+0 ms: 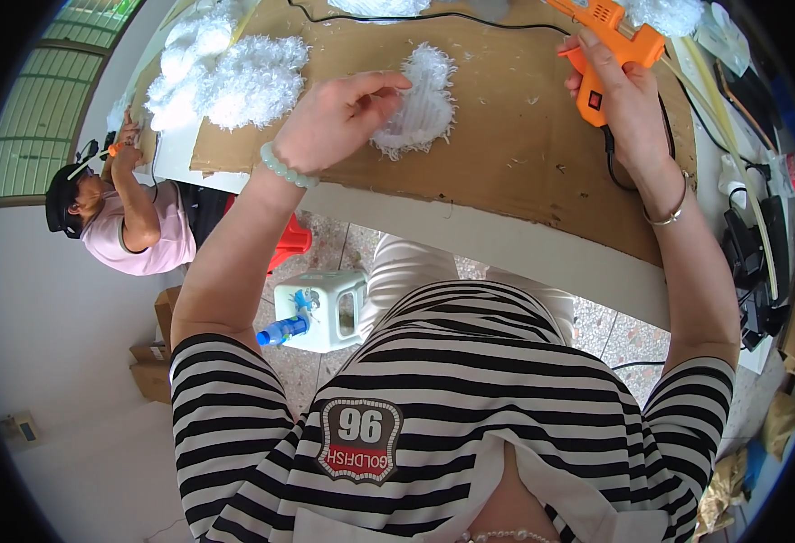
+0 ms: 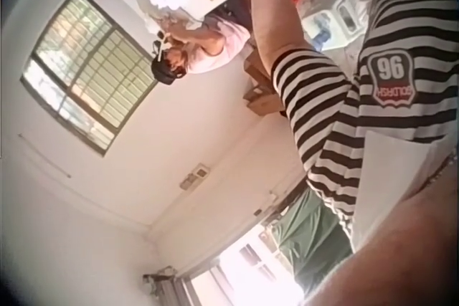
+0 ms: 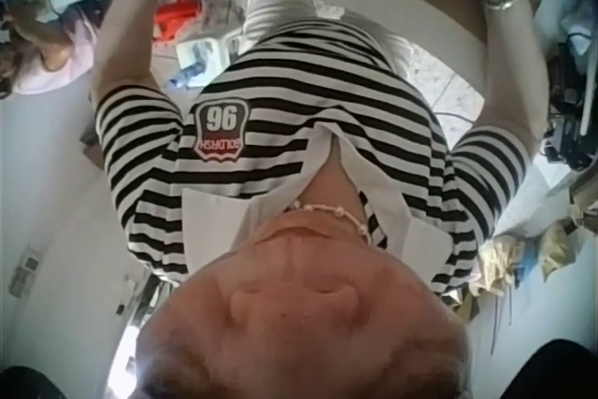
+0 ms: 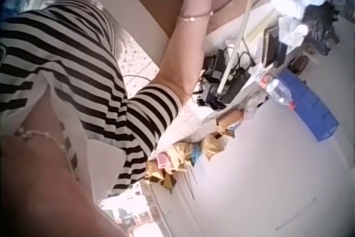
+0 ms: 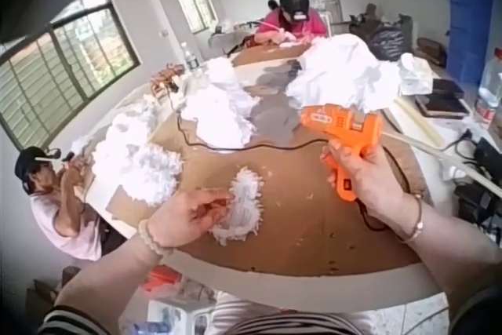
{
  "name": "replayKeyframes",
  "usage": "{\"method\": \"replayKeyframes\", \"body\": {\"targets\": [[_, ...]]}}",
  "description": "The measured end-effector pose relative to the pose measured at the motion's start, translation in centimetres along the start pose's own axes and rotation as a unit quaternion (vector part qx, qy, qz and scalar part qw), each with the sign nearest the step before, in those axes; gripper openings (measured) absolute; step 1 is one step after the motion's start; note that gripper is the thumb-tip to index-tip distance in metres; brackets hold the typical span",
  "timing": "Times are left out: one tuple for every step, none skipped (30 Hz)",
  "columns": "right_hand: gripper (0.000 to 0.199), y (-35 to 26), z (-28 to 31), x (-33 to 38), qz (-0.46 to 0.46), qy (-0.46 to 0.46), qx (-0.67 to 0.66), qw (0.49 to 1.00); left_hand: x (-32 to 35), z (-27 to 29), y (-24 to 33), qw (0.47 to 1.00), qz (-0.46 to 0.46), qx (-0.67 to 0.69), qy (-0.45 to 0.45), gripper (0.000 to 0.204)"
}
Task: Using a glue gun to attach cotton stuffing to fabric templates.
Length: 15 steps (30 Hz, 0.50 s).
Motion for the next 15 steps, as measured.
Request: {"method": "replayKeyframes", "body": {"targets": [[0.03, 0.2, 0.0, -0.1, 0.0, -0.001, 0.002, 1.0, 0.1, -0.3, 0.0, 0.999, 0.03, -0.02, -0.025, 0.026], [0.03, 0.7, 0.4, -0.3, -0.004, 0.006, -0.015, 1.0, 0.2, -0.5, 0.3, 0.999, 0.031, -0.018, -0.024, 0.026], [0.03, 1.0, 0.6, -0.5, -0.007, 0.011, -0.033, 0.999, 0.3, -0.3, 1.4, 0.997, -0.011, -0.071, -0.008, 0.031], [0.03, 1.0, 0.6, -0.6, -0.006, 0.008, -0.031, 0.999, 0.4, -0.3, 2.3, 0.991, -0.052, -0.124, 0.007, 0.036], [0.03, 1.2, 0.7, -0.6, -0.018, 0.01, -0.028, 0.999, 0.4, -0.4, 2.2, 0.991, -0.05, -0.124, 0.01, 0.036], [0.03, 1.4, 0.8, -0.7, -0.031, 0.013, -0.024, 0.999, 0.4, -0.6, 2.1, 0.99, -0.05, -0.128, 0.011, 0.039], [0.03, 1.5, 0.7, -0.7, -0.031, 0.01, -0.023, 0.999, 0.4, -0.7, 1.9, 0.99, -0.049, -0.132, 0.012, 0.041], [0.03, 1.6, 0.6, -0.8, -0.032, 0.01, -0.029, 0.999, 0.4, -0.7, 1.8, 0.99, -0.047, -0.132, 0.014, 0.041], [0.03, 1.7, 0.6, -0.8, -0.033, 0.011, -0.034, 0.999, 0.2, -0.7, 1.5, 0.991, -0.039, -0.125, 0.012, 0.041], [0.03, 1.7, 0.6, -0.8, -0.033, 0.01, -0.034, 0.999, 0.2, -0.8, 1.3, 0.992, -0.03, -0.119, 0.01, 0.041], [0.03, 1.7, 0.7, -0.8, -0.033, 0.01, -0.031, 0.999, 0.1, -0.8, 1.3, 0.992, -0.029, -0.119, 0.011, 0.041], [0.03, 1.7, 0.7, -0.8, -0.032, 0.01, -0.028, 0.999, 0.1, -0.7, 1.2, 0.993, -0.018, -0.114, 0.01, 0.038], [0.03, 1.8, 0.7, -0.8, -0.032, 0.01, -0.028, 0.999, 0.0, -0.7, 1.0, 0.994, -0.007, -0.109, 0.009, 0.036], [0.03, 1.8, 0.7, -0.8, -0.034, 0.009, -0.033, 0.999, 0.0, -0.7, 0.9, 0.994, -0.007, -0.109, 0.008, 0.036], [0.03, 1.9, 0.7, -0.8, -0.036, 0.007, -0.039, 0.999, 0.0, -0.5, 0.7, 0.993, -0.008, -0.118, 0.011, 0.03]]}}
Point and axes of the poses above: each hand's wrist, its own x-axis away from the middle knuckle, its own z-axis out of the back of the hand, y = z × x, the point moved 9 cm from there along -x, towards the middle knuckle, and after that the axes turned 2 degrees about y, right-handed, at the moved point
